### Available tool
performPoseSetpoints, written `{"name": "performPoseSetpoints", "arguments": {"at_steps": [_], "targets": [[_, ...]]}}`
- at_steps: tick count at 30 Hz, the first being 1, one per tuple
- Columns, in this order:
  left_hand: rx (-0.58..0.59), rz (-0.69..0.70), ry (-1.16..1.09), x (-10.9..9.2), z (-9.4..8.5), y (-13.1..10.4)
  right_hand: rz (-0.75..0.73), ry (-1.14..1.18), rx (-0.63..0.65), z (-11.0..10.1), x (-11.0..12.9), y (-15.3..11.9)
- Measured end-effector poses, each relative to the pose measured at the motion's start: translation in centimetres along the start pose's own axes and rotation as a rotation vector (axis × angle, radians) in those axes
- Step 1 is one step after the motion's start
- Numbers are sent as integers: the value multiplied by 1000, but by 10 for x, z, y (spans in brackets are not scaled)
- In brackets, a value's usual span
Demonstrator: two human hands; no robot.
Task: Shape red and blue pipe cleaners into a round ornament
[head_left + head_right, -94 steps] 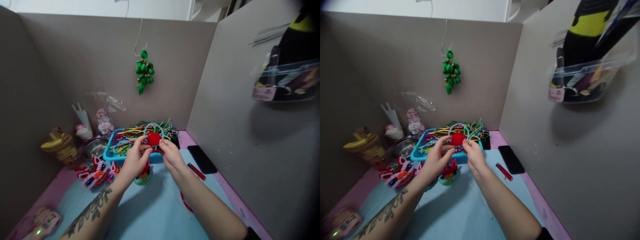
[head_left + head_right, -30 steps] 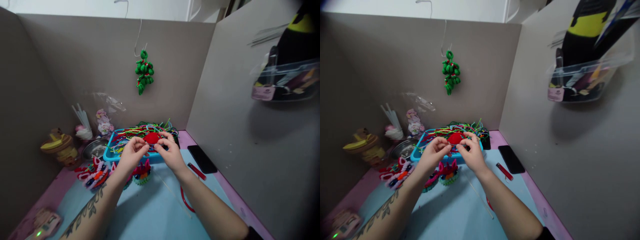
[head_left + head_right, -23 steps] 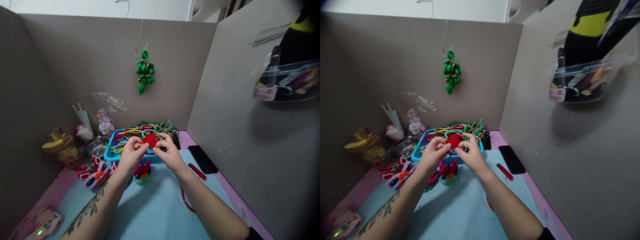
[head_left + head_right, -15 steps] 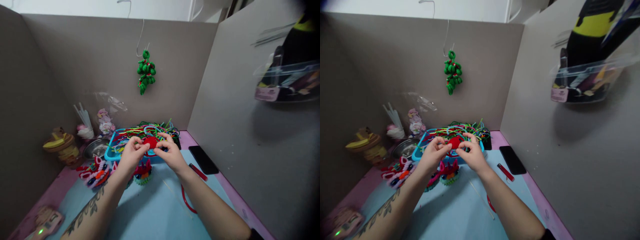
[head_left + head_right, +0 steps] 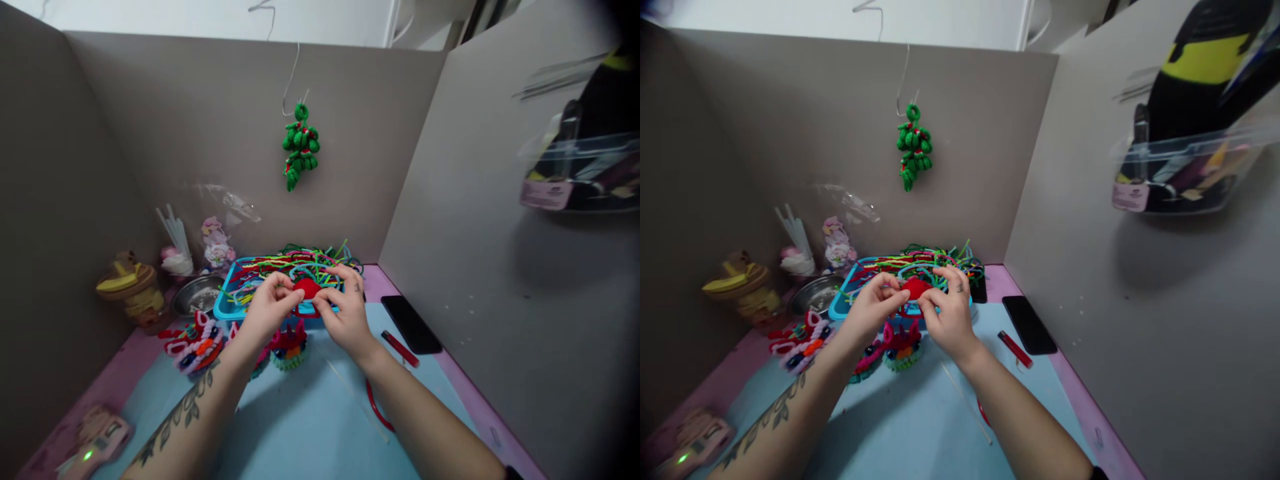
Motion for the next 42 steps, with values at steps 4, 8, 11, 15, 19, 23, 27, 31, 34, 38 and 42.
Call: {"name": "performPoseSetpoints", "arguments": {"at_steps": [4, 8, 11, 15, 19, 23, 27, 31, 34, 38, 42], "targets": [[42, -14, 9, 0, 2, 0, 62, 37, 12, 2, -5, 0], [58, -38, -10, 3, 2, 2, 241, 166, 75, 9, -19, 1], [86, -61, -41, 4, 3, 2, 306, 247, 89, 9, -23, 1], [108, -69, -66, 3, 5, -1, 361, 341, 91, 9, -26, 1], [114, -72, -58, 3, 6, -1, 376, 389, 82, 10, -27, 0], [69, -66, -67, 6, 1, 2, 376, 387, 104, 13, -30, 0], [-16, -42, -91, 7, -5, 3, 322, 268, 21, 3, -28, 1], [-44, -28, -89, 4, -4, 1, 199, 140, -69, -9, -15, 3], [-71, -2, -74, 0, -5, -1, 144, 109, -28, -7, -8, 4], [-116, 40, -74, -4, -5, -3, 122, 74, 28, 0, -6, 3], [-162, 49, -96, -3, 1, -7, 43, -71, -31, -3, -1, -5]]}}
Point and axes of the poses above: each hand's wrist, its own y-axis towards the middle knuckle, its own z-axis out of the palm, x = y × z, the point moved 7 cm from there along y, towards the middle knuckle
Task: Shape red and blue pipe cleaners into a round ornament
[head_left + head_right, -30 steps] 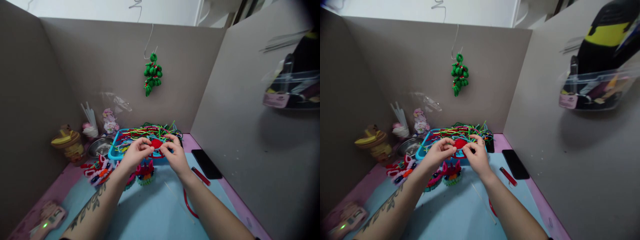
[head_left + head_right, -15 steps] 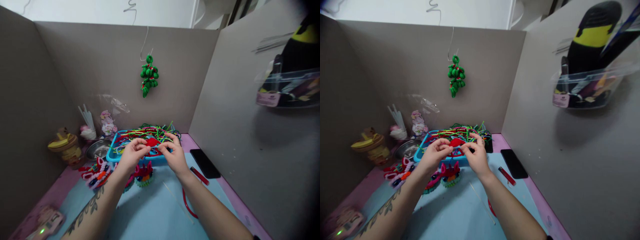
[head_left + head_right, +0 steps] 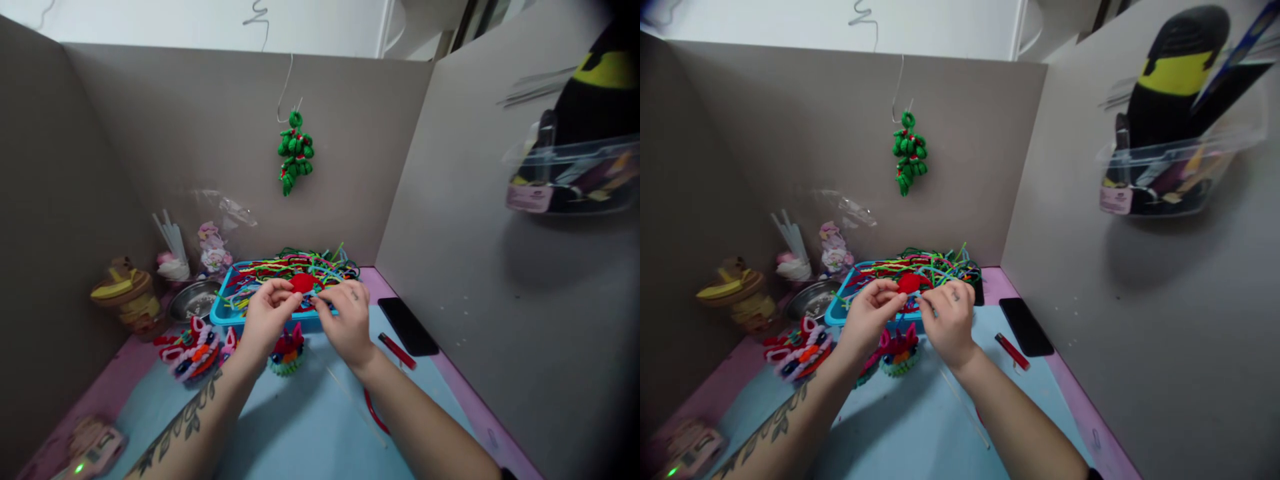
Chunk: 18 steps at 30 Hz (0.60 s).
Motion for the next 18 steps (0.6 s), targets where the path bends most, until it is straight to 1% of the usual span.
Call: {"name": "performPoseSetpoints", "arguments": {"at_steps": [4, 6, 9, 12, 15, 18], "targets": [[-27, 24, -3, -1, 5, -5, -110, -127, 52, 4, 9, -9], [-29, 25, 8, 0, 5, -6, -129, -144, 74, 5, 12, -9], [-33, 19, 6, 0, 2, -4, -123, -111, 66, 3, 14, -6], [-37, 23, 4, 0, -1, -1, -58, 35, 58, 1, 11, 1], [-40, 41, 12, -1, -1, -1, 62, 187, 30, 1, 1, 5], [-27, 65, 16, -3, 3, -4, 191, 258, -11, 1, -10, 6]]}}
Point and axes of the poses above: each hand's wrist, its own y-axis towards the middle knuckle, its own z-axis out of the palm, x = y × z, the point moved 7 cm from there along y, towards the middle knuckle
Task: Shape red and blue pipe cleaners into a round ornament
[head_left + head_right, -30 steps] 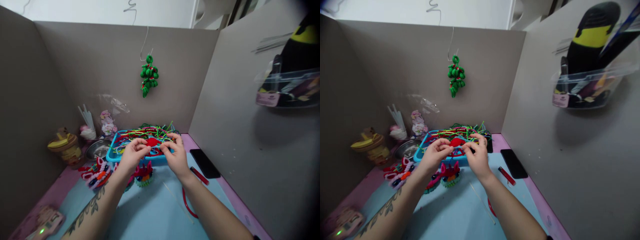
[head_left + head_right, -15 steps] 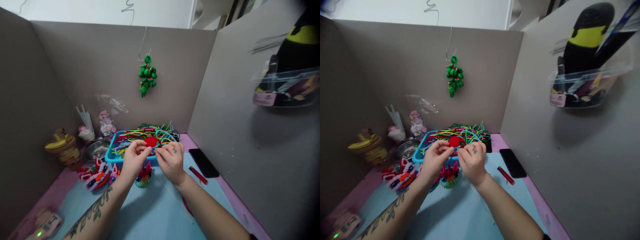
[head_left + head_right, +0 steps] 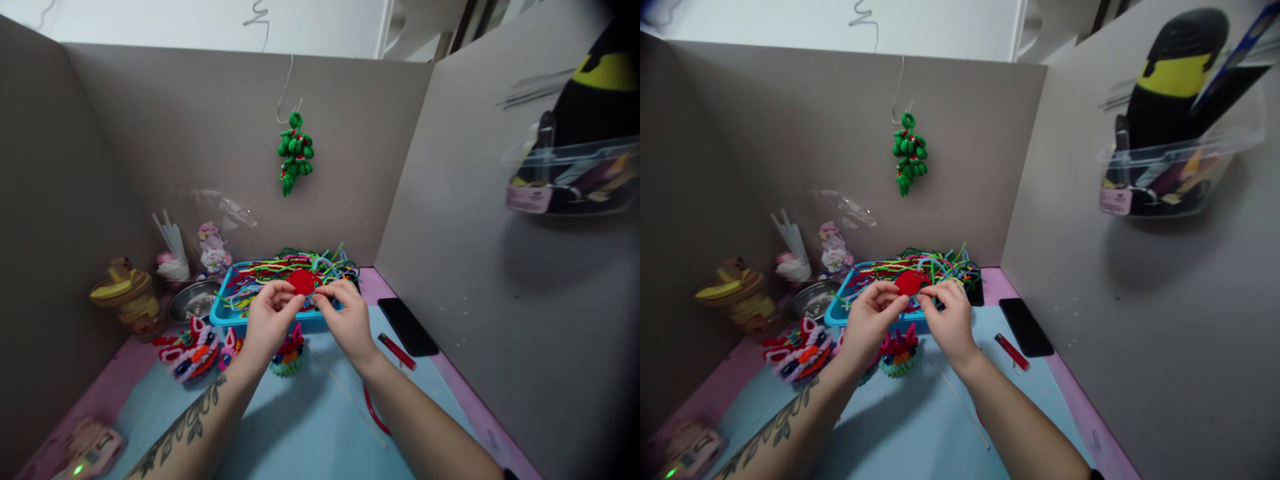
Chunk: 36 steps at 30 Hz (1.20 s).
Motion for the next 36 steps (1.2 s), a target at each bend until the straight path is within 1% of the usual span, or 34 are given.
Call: {"name": "performPoseSetpoints", "arguments": {"at_steps": [3, 7, 15, 18, 21, 24, 26, 28, 32, 34, 36], "targets": [[20, 19, 17, -2, 4, -4, 92, 43, -20, -2, -7, 1], [38, 36, 25, -4, 6, -6, 152, 93, -9, -3, -9, 1], [71, 47, 22, -4, 5, -3, 231, 268, 79, 2, -17, 4], [108, 26, -3, -2, 7, -3, 251, 338, 107, 5, -20, 4], [134, -1, -26, -1, 9, -4, 212, 336, 119, 5, -17, 3], [148, -28, -34, -1, 10, -5, 168, 277, 116, 4, -13, 2], [139, -35, -34, -2, 10, -5, 148, 225, 119, 3, -11, 2], [103, -30, -19, -4, 6, -3, 113, 154, 116, 1, -9, 3], [7, -2, 6, -6, -3, 2, -58, -60, 14, -8, 3, 4], [-10, 10, -2, -6, -5, 3, -154, -181, -30, -9, 11, 2], [-7, 6, 2, -5, -5, 3, -230, -279, -30, -7, 19, -1]]}}
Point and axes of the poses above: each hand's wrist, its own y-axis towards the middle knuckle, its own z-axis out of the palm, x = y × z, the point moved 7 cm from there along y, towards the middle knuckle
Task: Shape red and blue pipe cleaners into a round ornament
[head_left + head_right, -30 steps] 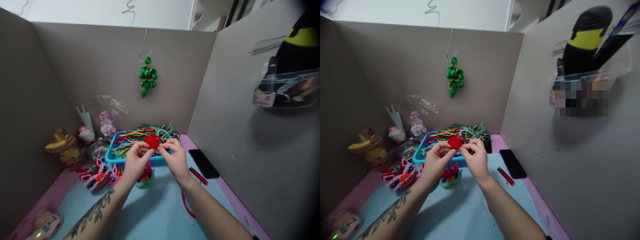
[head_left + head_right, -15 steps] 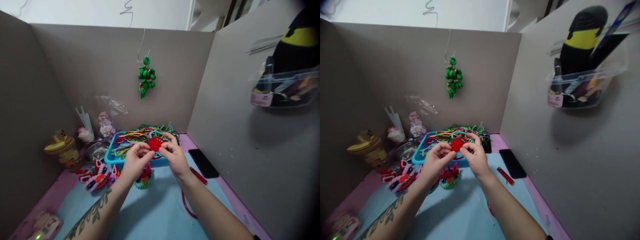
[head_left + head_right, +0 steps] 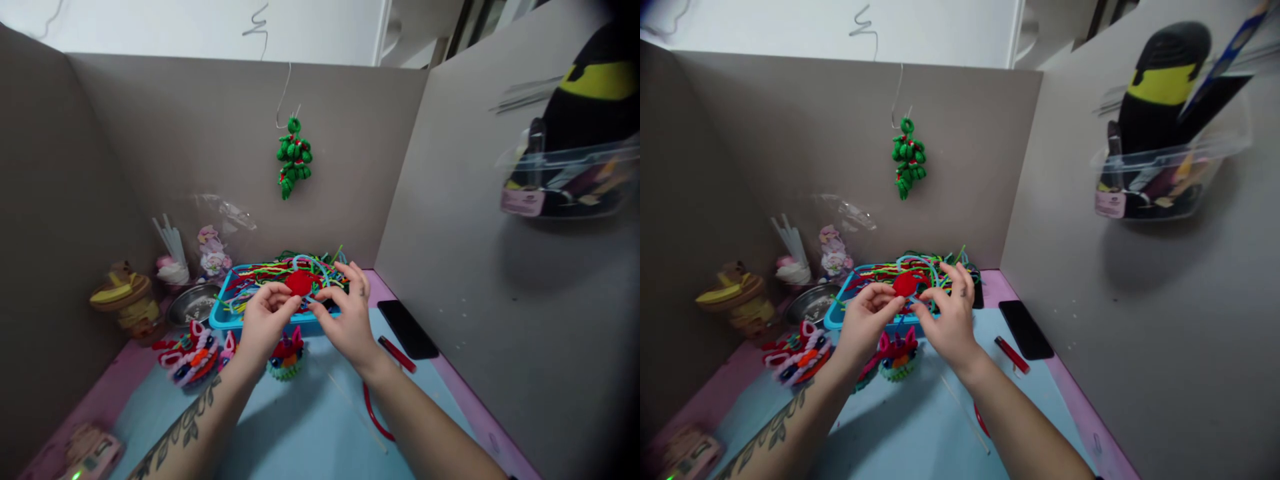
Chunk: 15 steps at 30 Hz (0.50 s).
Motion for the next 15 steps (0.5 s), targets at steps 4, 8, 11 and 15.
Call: {"name": "performPoseSetpoints", "arguments": {"at_steps": [4, 8, 11, 15], "targets": [[33, -23, 34, 3, 2, -1, -108, -100, 15, -3, 8, 1], [143, -37, 35, 7, 8, 0, -138, -173, -41, -13, 4, 7], [163, -50, 27, 9, 8, 1, -117, -177, -37, -13, -3, 10], [175, -58, 31, 11, 7, 2, -79, -170, -4, -7, -10, 9]]}}
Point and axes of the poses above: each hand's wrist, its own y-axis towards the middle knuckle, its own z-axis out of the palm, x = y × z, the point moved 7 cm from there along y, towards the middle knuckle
